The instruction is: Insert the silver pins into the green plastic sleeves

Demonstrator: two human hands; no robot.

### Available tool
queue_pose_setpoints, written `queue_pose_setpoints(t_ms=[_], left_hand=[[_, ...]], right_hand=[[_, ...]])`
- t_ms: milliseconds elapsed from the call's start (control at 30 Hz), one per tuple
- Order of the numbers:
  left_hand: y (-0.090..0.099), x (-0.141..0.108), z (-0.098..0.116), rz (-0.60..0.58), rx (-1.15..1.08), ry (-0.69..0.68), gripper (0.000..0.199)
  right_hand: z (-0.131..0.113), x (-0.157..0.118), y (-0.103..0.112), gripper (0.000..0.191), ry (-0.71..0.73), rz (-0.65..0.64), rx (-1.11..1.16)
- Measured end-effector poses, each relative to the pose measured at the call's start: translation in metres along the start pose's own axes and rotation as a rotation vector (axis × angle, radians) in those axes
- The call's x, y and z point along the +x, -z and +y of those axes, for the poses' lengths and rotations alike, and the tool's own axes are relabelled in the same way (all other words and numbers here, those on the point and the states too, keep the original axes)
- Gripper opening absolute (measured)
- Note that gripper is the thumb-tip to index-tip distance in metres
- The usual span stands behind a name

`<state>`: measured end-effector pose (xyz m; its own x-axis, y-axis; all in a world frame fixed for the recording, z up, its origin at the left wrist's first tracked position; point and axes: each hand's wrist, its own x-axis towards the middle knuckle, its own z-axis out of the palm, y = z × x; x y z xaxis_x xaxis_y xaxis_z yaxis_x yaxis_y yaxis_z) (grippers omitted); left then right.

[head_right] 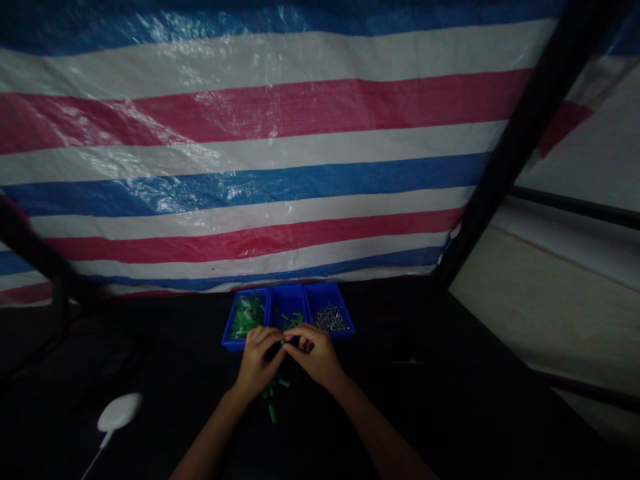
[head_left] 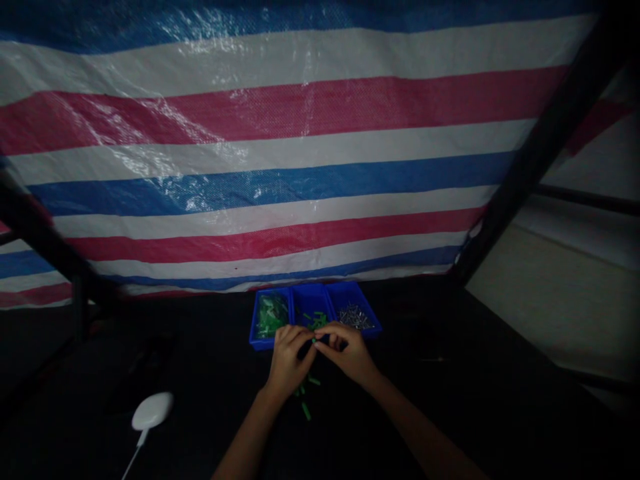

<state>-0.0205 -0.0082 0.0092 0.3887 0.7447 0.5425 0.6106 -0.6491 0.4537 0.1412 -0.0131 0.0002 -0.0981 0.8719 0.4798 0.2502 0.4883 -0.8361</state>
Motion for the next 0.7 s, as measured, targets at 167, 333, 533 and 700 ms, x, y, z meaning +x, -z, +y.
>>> queue_pose_setpoints(t_ms=[167, 333, 533, 700], left_hand=[[0.000, -0.001, 0.001, 0.003, 0.027, -0.017, 0.012], [0.002, 0.000, 0.004, -0.039, 0.097, -0.073, 0.013], [0.004, 0.001, 0.004, -0.028, 0.104, -0.074, 0.012], [0.007, 0.001, 0.003, -0.002, 0.059, -0.051, 0.012]], right_hand=[[-0.001, 0.000, 0.001, 0.015, 0.059, -0.003, -0.046], [-0.003, 0.000, 0.003, 0.015, 0.114, -0.035, -0.129], [-0.005, 0.002, 0.009, 0.012, 0.095, -0.053, -0.202], [-0.007, 0.006, 0.016, 0.013, 0.058, -0.085, -0.237]])
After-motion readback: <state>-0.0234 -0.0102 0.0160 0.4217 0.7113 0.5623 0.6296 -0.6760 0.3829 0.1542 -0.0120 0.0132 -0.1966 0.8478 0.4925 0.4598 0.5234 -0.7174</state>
